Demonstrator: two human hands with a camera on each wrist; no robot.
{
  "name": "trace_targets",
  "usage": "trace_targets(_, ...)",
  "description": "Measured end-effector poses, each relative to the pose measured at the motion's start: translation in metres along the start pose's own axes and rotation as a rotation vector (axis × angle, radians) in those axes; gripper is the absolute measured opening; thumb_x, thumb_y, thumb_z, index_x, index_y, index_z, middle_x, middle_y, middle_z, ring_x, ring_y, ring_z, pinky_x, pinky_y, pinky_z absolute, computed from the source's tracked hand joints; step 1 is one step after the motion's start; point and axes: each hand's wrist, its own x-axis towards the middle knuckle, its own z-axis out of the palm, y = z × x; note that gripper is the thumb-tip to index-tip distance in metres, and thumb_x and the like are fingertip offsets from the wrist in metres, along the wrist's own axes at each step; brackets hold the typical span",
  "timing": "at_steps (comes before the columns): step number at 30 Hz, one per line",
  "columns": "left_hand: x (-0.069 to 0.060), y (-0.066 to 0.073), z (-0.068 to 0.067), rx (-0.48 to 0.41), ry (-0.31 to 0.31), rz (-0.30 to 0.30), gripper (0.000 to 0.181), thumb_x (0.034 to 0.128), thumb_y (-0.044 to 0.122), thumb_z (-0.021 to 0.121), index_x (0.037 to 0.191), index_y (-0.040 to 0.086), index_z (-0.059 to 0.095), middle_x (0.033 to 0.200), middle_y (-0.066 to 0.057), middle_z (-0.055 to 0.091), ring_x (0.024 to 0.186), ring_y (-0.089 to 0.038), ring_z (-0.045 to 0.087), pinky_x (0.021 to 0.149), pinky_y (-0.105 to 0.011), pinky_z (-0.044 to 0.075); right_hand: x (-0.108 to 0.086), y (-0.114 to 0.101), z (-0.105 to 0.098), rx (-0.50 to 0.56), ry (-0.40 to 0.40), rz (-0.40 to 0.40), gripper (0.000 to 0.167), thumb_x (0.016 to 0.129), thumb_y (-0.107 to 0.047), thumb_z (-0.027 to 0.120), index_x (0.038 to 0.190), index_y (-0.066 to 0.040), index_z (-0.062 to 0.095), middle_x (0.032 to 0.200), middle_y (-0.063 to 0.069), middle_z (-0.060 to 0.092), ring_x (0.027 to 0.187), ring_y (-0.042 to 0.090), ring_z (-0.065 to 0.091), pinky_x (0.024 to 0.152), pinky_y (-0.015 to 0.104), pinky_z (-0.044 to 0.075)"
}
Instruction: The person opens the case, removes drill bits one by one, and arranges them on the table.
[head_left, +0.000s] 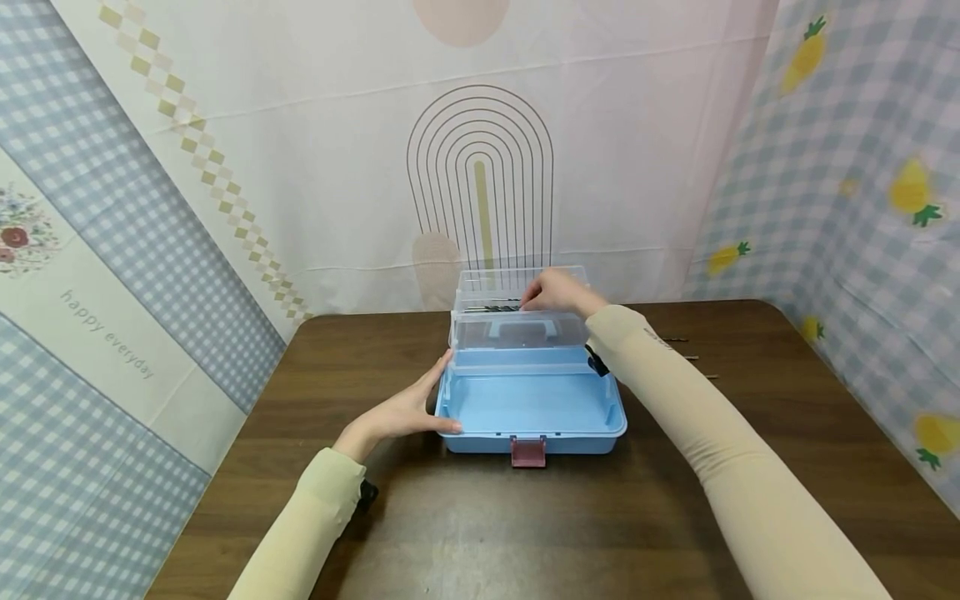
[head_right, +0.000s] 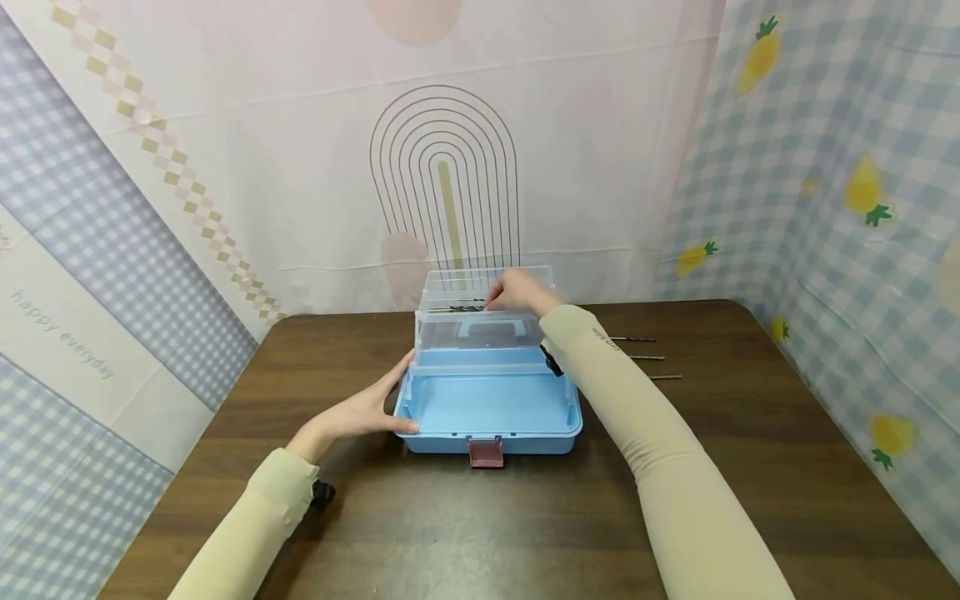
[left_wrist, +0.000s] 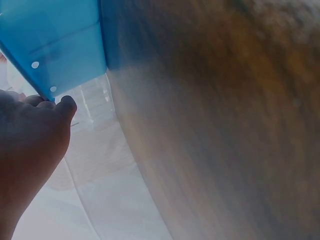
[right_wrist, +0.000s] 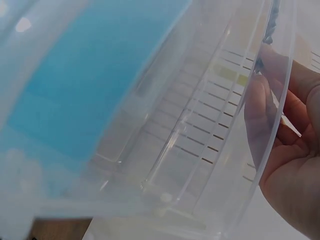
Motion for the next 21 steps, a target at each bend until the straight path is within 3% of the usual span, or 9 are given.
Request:
trace_targets(5, -0.0003, -0.0005, -0.0008, 0.004, -0.006, -0.003, 0.116, 0.0865, 0.024, 0.082, 0.163, 0.018, -0.005, 0.169, -0.005, -0.007, 0.153, -0.026, 0.000, 0.119, -0.057, 0.012, 0.0001, -0.0020, 0.0008, -0.008, 0.005, -0.014, 0.011, 0.093, -0.011, 0.073, 0.096, -0.001, 0.078, 0.096, 0.011, 0.075, 0.088, 0.025, 0.067, 0.084, 0.040, 0.053)
trace_targets(21, -0.0009, -0.0006, -0.0013, -0.006, -0.011, -0.005, 0.116, 0.0865, 0.024, 0.082, 0.163, 0.018, -0.005, 0.169, -0.004, -0.007, 0.153, -0.025, -0.001, 0.119, -0.057, 0.012, -0.0036, -0.0012, -0.0067, 0.107, 0.009, 0.023, 0.012, 0.097, -0.010, 0.069, 0.095, 0.000, 0.075, 0.087, 0.009, 0.072, 0.076, 0.019, 0.062, 0.073, 0.033, 0.051)
